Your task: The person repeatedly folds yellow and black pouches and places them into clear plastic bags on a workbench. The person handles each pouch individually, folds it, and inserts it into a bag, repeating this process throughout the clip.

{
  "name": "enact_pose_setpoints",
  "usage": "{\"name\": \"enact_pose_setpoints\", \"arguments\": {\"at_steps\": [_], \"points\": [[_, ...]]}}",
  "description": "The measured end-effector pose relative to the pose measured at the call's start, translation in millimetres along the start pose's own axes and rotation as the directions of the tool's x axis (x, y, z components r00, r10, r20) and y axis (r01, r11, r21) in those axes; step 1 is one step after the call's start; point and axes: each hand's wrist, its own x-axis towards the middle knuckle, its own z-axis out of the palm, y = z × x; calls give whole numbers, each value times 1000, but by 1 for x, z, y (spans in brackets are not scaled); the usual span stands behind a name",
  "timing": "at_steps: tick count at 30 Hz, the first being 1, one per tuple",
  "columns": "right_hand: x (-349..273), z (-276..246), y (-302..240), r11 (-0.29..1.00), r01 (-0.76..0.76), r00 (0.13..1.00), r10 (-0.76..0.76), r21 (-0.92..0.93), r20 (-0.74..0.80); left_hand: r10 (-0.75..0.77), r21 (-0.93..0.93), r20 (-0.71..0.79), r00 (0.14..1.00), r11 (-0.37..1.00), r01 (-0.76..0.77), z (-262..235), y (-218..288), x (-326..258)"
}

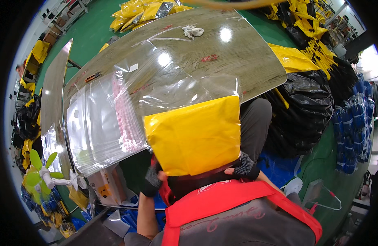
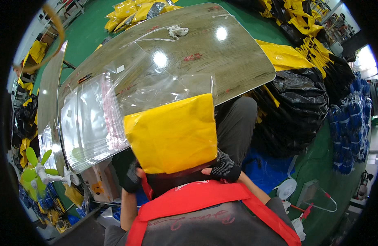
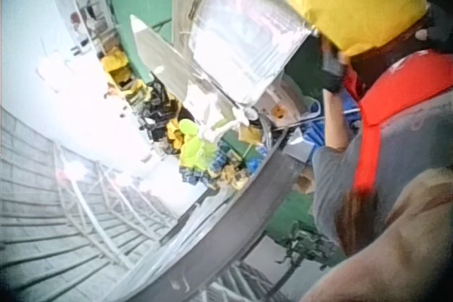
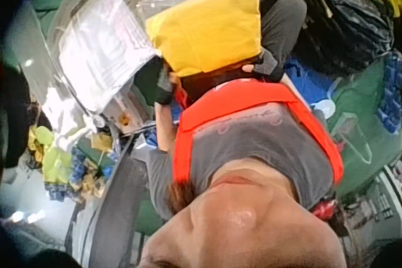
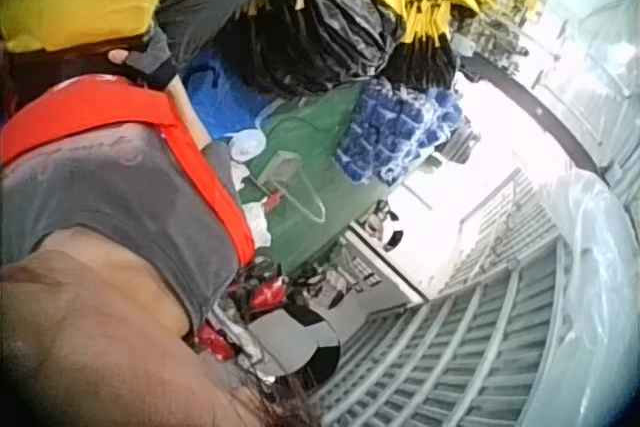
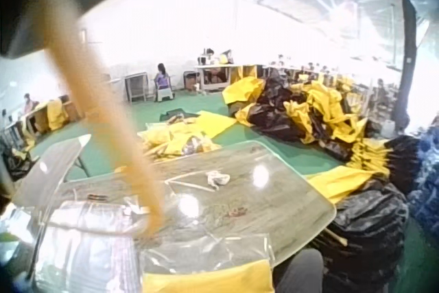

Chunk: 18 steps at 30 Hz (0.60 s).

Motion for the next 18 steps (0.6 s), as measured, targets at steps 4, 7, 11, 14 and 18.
{"name": "enact_pose_setpoints", "arguments": {"at_steps": [4,7,11,14,18], "points": [[31,-30,-10,919,393,905,-378,-42,192,63,-364,29,998,930,-48,-21,27,41],[65,-37,-37,879,221,975,-198,422,-98,-64,-280,-10,998,958,59,15,27,54],[44,-10,-4,908,160,970,-72,386,-230,-87,-306,-77,993,950,59,32,-31,39],[8,7,24,949,6,994,27,315,-102,-180,-235,-82,980,959,157,21,-60,-1],[15,-24,-11,989,-86,980,62,119,191,25,-431,69,997,902,7,-15,9,42]]}}
